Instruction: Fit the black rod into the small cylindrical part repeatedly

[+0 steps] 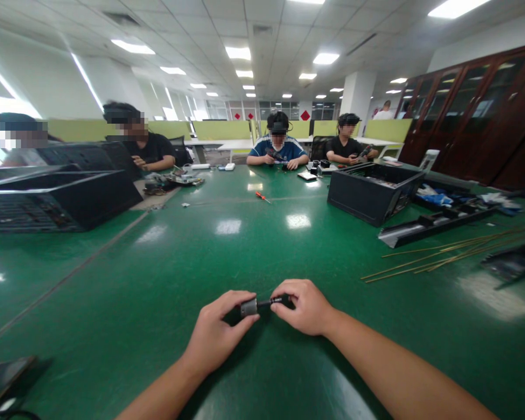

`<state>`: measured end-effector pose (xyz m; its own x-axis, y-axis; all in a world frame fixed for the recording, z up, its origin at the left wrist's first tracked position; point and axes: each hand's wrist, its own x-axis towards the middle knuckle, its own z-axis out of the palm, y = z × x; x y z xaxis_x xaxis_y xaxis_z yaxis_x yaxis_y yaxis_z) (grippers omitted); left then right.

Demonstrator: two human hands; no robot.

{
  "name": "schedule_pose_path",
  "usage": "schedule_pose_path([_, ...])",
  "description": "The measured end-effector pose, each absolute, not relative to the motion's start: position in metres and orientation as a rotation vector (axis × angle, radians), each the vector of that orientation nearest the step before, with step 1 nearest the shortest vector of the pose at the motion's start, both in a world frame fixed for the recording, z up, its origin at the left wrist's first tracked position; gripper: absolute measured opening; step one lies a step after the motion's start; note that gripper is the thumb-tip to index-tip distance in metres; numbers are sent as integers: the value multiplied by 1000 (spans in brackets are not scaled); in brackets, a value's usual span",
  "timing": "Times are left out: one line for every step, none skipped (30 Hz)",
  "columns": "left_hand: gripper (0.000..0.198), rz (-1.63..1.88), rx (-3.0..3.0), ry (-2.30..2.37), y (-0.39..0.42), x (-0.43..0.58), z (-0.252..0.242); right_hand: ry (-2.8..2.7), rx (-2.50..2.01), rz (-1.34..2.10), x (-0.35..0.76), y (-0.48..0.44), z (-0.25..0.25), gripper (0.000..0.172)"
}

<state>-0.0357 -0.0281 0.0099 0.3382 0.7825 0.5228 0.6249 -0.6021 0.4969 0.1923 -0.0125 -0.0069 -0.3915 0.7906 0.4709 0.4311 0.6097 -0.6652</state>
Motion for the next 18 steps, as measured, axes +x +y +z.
schedule_pose_path([26,1114,2392,1278,-28,-36,10,-2033,-964,565,193,-12,-7,10])
schedule_pose_path([26,1117,2391,1277,-28,-36,10,-2035,-968,562,193,-12,-7,10])
schedule_pose_path([26,1121,2390,1277,-28,-36,11,-2037,-973,558,193,-12,-7,10])
schedule_pose_path([26,1124,2388,1277,-28,-36,11,-2039,-979,555,193,-12,-7,10])
schedule_pose_path([26,1124,2388,1277,-28,-37,11,-2039,-985,553,194,-12,-7,10])
schedule_pose_path([26,1122,2388,1277,-28,-37,11,-2040,-991,552,194,-12,-7,10])
schedule_pose_path([26,1121,2388,1275,-28,-37,10,-2039,-995,553,194,-12,-7,10])
schedule_pose_path([26,1118,2388,1275,-28,-37,10,-2039,-998,554,194,-12,-7,10])
schedule_pose_path([26,1118,2387,1276,-28,-38,10,-2039,-999,555,194,-12,-7,10])
schedule_pose_path([26,1120,2386,1277,-28,-38,10,-2039,-1000,555,194,-12,-6,10])
schedule_pose_path([27,1121,2384,1279,-28,-38,10,-2041,-1000,555,194,-12,-6,10])
schedule_pose_path([27,1120,2382,1281,-28,-38,10,-2040,-1001,553,194,-12,-6,10])
schedule_pose_path([27,1117,2380,1281,-28,-38,11,-2041,-1000,552,194,-12,-5,10])
schedule_pose_path([27,1114,2379,1280,-28,-38,11,-2041,-1000,550,194,-12,-5,10])
schedule_pose_path([27,1113,2379,1278,-29,-37,12,-2042,-1001,549,194,-12,-5,10])
schedule_pose_path([27,1111,2378,1279,-29,-37,12,-2044,-1004,547,194,-12,-5,10])
schedule_pose_path([27,1111,2377,1279,-29,-37,13,-2045,-1009,543,194,-12,-5,10])
schedule_pose_path([26,1111,2377,1280,-29,-37,13,-2046,-1014,539,194,-12,-5,10])
